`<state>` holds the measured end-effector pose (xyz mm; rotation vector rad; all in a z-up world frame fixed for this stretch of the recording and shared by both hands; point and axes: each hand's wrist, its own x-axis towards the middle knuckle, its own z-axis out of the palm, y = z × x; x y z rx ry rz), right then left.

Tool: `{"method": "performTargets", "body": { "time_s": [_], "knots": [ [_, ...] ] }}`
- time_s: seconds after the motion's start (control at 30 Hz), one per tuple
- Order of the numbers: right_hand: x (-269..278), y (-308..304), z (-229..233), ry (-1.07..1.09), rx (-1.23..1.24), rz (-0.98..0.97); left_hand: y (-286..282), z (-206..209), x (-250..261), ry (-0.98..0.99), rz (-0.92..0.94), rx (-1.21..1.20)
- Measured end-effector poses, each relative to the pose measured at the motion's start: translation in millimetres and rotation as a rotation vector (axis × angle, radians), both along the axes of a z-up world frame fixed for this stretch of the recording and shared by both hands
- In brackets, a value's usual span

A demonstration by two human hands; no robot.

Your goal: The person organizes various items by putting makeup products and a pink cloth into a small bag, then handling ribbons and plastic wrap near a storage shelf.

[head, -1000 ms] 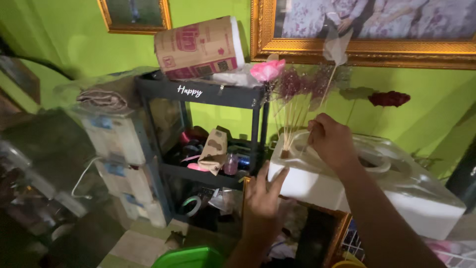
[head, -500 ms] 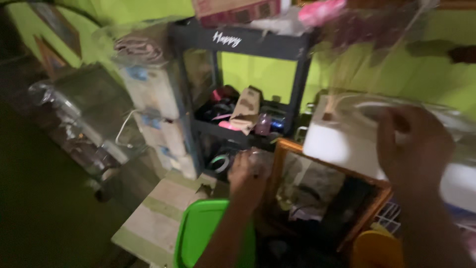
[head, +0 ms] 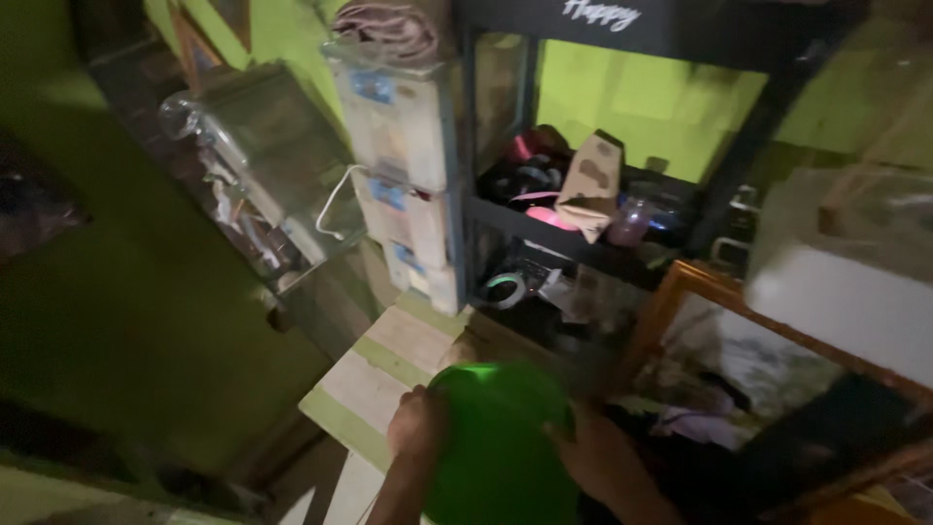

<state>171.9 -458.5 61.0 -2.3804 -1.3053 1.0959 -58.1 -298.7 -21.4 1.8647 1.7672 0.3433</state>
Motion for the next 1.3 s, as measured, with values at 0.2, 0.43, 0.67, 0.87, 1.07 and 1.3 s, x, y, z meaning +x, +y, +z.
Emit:
{"method": "performTargets", "body": {
  "time_s": [0.2,0.43,0.67,0.87,1.07,1.3],
  "knots": [
    [3,83,-63,0.443,0.260,-0.349,14,-6,-89,-0.111,0.199,0.074],
    [112,158,-80,0.025,0.857,-0.534,48,-21,-154,-0.126,0.554,0.066],
    [78,156,-109,-1.352,0.358,0.022,69,-42,-162,-0.323,0.699,0.093],
    [-71,86,-92,-0.285,0.651,-0.336,50,-16,-119,-1.115,0.813,-0.170],
    [-88,45,-105,-0.258,0.559,-0.002,-27,2,-46,-1.514,0.368,0.084],
    [-82,27,-113,-0.174,0.571,0.290,-60,55,-35,-1.664,0.278,-0.453]
  ]
}}
